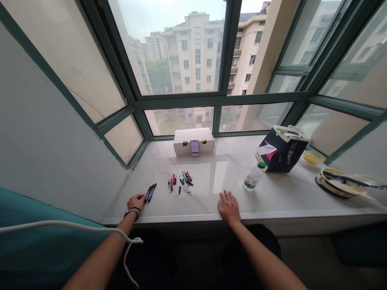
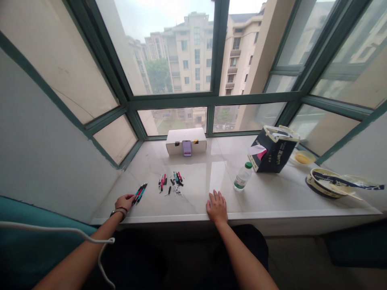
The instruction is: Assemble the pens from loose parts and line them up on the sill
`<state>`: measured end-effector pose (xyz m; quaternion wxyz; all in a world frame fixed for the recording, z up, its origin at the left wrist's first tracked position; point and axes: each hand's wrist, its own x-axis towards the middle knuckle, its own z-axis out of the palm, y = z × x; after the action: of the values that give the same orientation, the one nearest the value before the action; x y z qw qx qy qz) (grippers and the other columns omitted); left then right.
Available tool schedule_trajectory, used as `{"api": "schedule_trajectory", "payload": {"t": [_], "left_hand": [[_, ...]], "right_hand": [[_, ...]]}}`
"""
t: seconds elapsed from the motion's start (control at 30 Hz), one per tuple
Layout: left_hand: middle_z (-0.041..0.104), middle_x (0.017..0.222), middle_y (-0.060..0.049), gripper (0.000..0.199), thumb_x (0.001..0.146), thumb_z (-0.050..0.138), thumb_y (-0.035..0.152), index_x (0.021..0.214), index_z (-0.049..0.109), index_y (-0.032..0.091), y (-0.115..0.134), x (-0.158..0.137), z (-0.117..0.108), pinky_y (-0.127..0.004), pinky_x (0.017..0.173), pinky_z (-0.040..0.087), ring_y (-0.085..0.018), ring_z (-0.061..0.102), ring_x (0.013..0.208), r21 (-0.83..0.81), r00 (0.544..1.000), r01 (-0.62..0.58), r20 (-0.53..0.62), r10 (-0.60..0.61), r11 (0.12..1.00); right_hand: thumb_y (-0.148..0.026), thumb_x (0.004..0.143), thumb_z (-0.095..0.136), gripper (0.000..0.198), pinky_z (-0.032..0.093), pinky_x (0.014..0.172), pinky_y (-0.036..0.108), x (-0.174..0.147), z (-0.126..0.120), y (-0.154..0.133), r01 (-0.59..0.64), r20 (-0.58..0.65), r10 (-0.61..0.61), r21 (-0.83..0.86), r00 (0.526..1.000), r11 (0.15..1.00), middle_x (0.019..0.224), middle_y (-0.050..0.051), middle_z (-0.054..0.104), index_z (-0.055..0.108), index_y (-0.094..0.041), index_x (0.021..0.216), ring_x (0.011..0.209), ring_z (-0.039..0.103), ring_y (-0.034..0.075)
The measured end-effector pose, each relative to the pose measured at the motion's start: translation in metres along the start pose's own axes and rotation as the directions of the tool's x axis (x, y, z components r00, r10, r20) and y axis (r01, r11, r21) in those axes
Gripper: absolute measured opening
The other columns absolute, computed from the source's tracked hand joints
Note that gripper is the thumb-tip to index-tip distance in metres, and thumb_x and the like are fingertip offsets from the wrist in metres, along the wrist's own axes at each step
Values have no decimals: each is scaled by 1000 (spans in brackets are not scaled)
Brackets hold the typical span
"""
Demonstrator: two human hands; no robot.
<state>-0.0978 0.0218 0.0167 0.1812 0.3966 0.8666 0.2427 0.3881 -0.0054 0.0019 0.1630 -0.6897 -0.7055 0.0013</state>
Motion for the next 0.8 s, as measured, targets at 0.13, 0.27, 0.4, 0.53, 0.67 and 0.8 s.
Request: {"api": "schedule_trajectory", "payload": {"t": [0.13, 0.27, 0.4, 0.53, 0.67, 0.8], "left_hand": [[76, 86, -9, 30, 72, 64, 41, 87, 76, 17, 1, 0, -1, -30, 70, 47, -25, 68, 81, 30, 999, -28, 17, 27, 999], [76, 85, -9, 26, 72, 63, 38, 83, 76, 18, 1, 2, -3, -29, 70, 46, -25, 68, 81, 47, 1000, -29, 7, 29, 998], [76, 86, -9, 27, 74, 62, 38, 84, 75, 18, 0, 3, -8, -30, 71, 46, -25, 68, 82, 59, 1000, -27, -10, 27, 998], [76, 91, -9, 28, 76, 61, 40, 86, 75, 18, -3, 0, -11, -30, 72, 47, -25, 68, 86, 48, 998, -63, -11, 63, 997], [76, 93, -8, 31, 80, 58, 42, 92, 74, 19, -7, -6, -9, -29, 76, 48, -24, 68, 87, 42, 987, -157, 50, 155, 987], [74, 94, -9, 32, 84, 52, 37, 100, 72, 19, -5, -11, -4, -30, 78, 48, -23, 67, 86, 75, 982, -188, 47, 185, 979]], "right_hand": [[-29, 89, 42, 46, 19, 112, 41, 0, -1, 0, -1, 10, 1, -8, 1000, 1000, 148, 8, 42, 57, -20, 132, 139, 29, 27], [-29, 89, 43, 45, 21, 111, 41, 0, 0, 1, 7, -6, -7, -15, 1000, 1000, 147, 8, 43, 57, -21, 131, 138, 31, 27], [-29, 89, 43, 44, 22, 111, 41, 0, 1, 1, 18, -19, -18, -19, 1000, 1000, 147, 8, 44, 56, -21, 131, 138, 31, 27], [-28, 89, 43, 44, 22, 111, 41, 0, 1, 1, 19, -23, -19, -17, 1000, 1000, 146, 8, 44, 57, -21, 130, 138, 32, 27], [-28, 89, 43, 44, 22, 111, 41, 0, 1, 1, 14, -23, -15, -11, 1000, 1000, 146, 8, 45, 57, -21, 130, 138, 32, 27], [-28, 89, 44, 44, 23, 111, 42, 0, 1, 1, 10, -21, -10, -6, 1000, 1000, 146, 8, 45, 57, -21, 130, 138, 32, 28]]}}
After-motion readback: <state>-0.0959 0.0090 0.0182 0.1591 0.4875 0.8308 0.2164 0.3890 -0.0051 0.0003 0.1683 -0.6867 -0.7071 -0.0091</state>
